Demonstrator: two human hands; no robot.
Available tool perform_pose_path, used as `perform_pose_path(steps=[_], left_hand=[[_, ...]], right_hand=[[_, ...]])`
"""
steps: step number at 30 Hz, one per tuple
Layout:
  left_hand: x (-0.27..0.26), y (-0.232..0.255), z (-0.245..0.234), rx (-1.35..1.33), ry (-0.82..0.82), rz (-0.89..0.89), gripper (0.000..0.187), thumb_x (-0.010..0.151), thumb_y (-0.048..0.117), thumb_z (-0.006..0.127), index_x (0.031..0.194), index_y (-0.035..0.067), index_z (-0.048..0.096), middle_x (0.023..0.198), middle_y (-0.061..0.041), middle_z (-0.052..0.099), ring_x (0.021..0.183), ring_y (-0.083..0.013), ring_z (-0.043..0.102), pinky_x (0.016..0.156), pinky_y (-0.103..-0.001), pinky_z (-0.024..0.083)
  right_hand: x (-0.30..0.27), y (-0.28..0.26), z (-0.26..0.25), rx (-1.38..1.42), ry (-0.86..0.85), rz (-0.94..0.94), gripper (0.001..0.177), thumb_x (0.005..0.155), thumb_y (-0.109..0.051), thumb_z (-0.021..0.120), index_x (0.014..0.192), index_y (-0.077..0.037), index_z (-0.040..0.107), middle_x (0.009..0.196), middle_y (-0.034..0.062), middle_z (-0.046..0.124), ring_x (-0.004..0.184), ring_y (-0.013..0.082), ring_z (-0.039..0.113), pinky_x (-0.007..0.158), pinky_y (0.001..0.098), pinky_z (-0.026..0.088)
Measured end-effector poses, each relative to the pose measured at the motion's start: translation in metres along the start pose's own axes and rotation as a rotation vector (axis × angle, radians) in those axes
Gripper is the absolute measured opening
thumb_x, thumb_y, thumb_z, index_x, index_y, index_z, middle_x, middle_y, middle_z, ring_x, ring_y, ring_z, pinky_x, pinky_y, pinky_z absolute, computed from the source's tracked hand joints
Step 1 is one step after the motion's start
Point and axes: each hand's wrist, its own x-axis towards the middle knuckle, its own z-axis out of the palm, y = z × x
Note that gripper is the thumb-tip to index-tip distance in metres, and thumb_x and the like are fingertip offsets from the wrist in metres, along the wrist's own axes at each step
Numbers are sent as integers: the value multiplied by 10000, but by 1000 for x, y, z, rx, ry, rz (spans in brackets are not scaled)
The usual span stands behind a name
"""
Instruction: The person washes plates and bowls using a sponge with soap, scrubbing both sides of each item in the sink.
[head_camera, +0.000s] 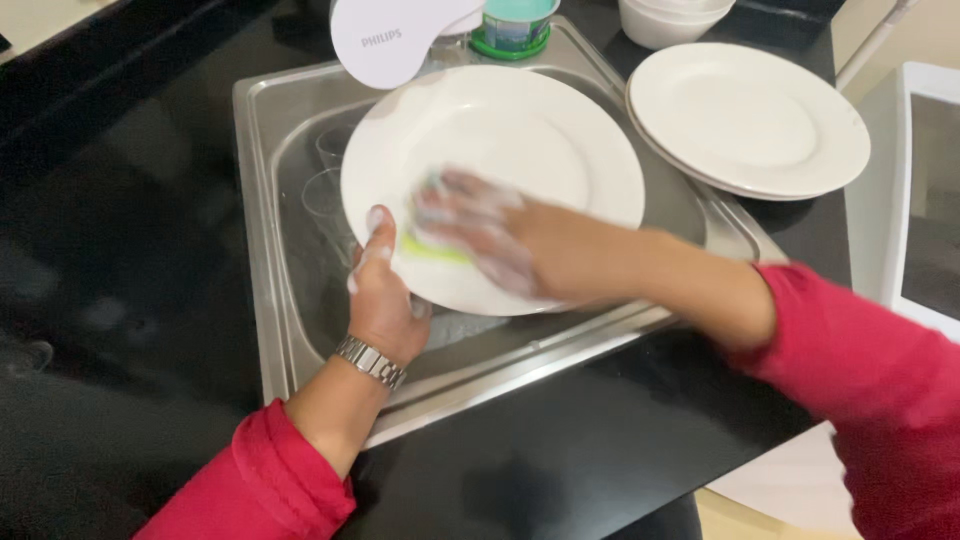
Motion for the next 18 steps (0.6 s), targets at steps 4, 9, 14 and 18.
perform_pose_path(steps=[4, 9, 14, 18], left_hand=[[-11, 13, 12, 61, 18, -3, 567, 867, 362, 605, 1378, 115, 605, 1286, -90, 726, 1095, -220, 703, 930, -388, 595], [-6, 1, 8, 78, -11, 5, 538, 882, 336, 603, 1347, 68, 637, 1279, -117, 726, 1116, -244, 701, 977, -399, 588], [-11, 4, 7, 168, 55, -84, 458, 899, 398, 614, 1271, 138, 672, 1157, -62, 757, 984, -210, 716, 788, -387, 592], [-3, 5, 1, 70, 22, -23, 494, 927, 374, 580, 1344, 113, 627, 1216, -123, 743, 985, -246, 710, 811, -410, 593]], right_hand=[[-50, -3, -38, 117, -39, 77, 491, 1122, -309, 307, 1565, -99, 334, 1668, 171, 328, 1591, 379, 265, 1343, 539, 165], [-68, 112, -30, -511, 115, 104, 466, 1005, 1, 483, 1452, 124, 436, 1482, 276, 487, 1430, 490, 421, 1211, 676, 295], [7, 59, 9, -18, -12, 291, 669, 1089, -506, 264, 1626, -107, 251, 1709, 183, 160, 1577, 449, 5, 1268, 583, 73], [-9, -25, -21, 186, -163, 146, 550, 1111, -298, 311, 1624, -120, 228, 1726, 141, 147, 1603, 424, 26, 1276, 548, 117]])
